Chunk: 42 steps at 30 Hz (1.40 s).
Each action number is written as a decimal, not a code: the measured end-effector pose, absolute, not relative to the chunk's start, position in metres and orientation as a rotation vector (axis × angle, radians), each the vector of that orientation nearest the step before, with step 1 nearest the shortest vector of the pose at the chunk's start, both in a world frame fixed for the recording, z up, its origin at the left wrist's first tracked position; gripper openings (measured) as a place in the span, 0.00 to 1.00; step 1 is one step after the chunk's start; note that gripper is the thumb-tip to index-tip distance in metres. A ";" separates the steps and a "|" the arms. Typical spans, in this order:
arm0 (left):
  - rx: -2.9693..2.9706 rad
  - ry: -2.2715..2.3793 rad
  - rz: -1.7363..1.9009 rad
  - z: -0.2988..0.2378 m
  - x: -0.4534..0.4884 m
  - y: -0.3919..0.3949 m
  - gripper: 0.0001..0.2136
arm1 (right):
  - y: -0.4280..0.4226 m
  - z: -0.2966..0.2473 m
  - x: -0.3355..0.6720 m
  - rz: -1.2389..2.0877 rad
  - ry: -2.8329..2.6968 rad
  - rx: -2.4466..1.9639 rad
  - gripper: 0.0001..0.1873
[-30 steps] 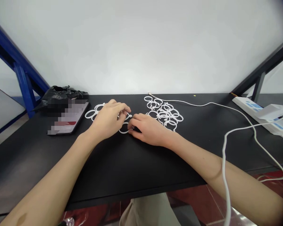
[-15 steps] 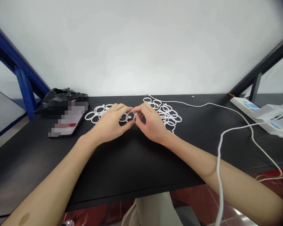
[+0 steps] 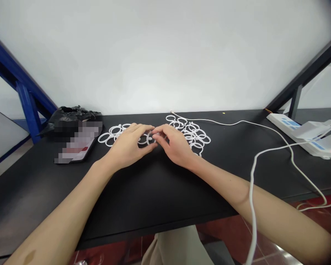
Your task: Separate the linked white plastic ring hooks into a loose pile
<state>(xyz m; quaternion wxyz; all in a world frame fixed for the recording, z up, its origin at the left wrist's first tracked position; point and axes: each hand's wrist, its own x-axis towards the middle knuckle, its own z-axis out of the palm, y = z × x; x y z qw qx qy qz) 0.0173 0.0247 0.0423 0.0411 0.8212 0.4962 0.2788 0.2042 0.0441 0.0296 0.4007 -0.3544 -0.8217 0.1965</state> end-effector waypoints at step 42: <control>2.254 2.322 0.725 0.028 -0.007 0.045 0.22 | 0.061 0.031 0.221 -0.211 -2.563 -1.435 0.16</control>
